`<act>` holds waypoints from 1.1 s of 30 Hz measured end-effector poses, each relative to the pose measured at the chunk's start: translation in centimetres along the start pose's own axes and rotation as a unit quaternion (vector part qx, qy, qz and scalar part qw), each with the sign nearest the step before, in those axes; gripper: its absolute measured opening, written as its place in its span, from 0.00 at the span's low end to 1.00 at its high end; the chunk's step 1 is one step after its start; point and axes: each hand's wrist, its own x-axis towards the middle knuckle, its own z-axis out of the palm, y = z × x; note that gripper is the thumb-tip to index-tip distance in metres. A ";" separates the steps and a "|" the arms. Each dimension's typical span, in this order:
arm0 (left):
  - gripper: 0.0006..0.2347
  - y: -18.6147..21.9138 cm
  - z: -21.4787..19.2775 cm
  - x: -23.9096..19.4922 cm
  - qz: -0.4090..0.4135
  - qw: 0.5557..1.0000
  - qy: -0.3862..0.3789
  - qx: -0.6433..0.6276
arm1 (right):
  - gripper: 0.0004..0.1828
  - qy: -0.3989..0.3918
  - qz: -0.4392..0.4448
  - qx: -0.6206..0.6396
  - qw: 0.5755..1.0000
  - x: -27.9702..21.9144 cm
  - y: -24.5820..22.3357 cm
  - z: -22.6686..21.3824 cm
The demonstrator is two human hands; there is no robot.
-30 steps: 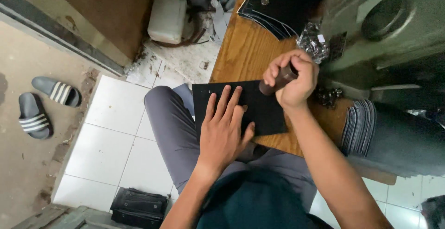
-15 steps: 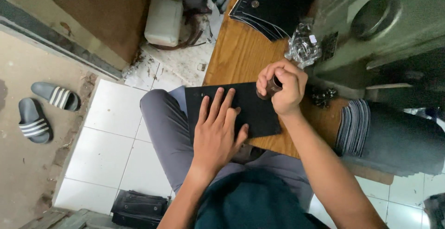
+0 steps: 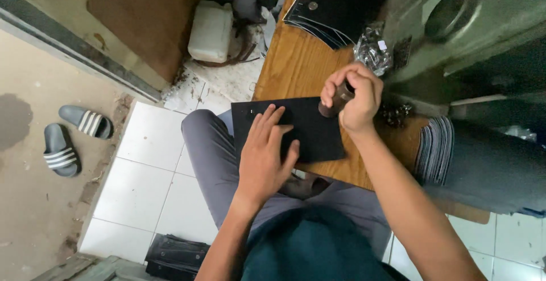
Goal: The person sits at a low table and attaches metal snap fasteners to black and blue leather pieces. They position a snap component on the leather, then strike it with a wooden hand mallet to set it, working on one leather piece at a time and stacking finished pieces with others on the table.
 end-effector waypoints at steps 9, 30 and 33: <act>0.18 -1.0 -3.6 -0.2 -0.327 0.943 0.021 0.061 | 0.15 0.044 -0.118 -0.245 0.961 -5.9 -4.7 -5.1; 0.23 -0.2 -6.7 1.2 -0.309 0.906 0.025 -0.289 | 0.08 -0.008 0.140 -0.126 0.982 -7.9 -9.1 4.3; 0.23 -0.1 -6.0 0.5 -0.314 0.888 -0.074 -0.327 | 0.17 0.034 0.188 0.044 0.981 -7.2 -7.5 4.3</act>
